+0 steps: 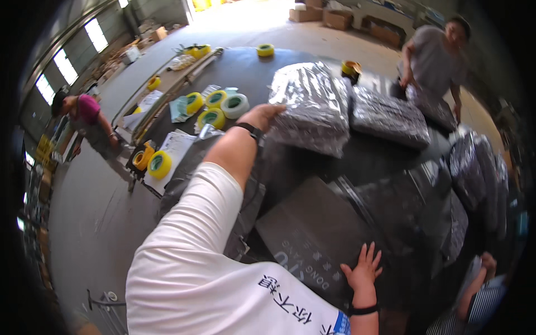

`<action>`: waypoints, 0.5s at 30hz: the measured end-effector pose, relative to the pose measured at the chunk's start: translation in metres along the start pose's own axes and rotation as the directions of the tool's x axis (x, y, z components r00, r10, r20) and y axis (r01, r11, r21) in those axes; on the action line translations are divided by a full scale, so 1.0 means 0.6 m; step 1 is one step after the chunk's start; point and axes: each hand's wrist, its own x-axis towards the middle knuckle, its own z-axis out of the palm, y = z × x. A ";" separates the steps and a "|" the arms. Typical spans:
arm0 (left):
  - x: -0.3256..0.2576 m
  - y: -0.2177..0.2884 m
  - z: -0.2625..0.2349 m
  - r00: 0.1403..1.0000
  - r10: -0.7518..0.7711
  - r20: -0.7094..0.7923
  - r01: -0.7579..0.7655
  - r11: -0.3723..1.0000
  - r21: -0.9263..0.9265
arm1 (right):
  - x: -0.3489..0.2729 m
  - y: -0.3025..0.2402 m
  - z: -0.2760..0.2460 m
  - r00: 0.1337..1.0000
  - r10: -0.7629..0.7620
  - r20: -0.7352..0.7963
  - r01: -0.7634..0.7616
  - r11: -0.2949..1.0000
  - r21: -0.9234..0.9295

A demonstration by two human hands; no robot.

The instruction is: Placing plastic-wrapped components into larger shipping bags and sealing them.

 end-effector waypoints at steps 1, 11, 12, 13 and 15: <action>0.001 0.008 -0.003 0.991 -0.132 -0.017 0.131 0.990 -0.061 | 0.004 -0.006 -0.005 1.000 -0.012 -0.003 0.012 1.000 -0.023; -0.104 0.093 0.071 0.835 0.220 0.505 -0.141 0.972 -0.189 | 0.040 -0.041 -0.020 0.992 0.118 0.040 -0.111 0.983 -0.146; -0.130 0.092 0.071 0.621 0.560 0.548 -0.727 0.673 0.137 | 0.046 -0.045 -0.022 0.986 0.162 0.042 -0.156 0.981 -0.118; -0.156 0.089 0.070 0.257 0.668 0.698 -0.938 0.000 0.346 | 0.051 -0.049 -0.026 0.978 0.205 0.045 -0.200 0.976 -0.091; -0.201 0.108 0.052 0.390 0.656 0.646 -0.913 0.367 0.178 | 0.054 -0.063 -0.035 0.979 0.198 0.055 -0.193 0.978 -0.083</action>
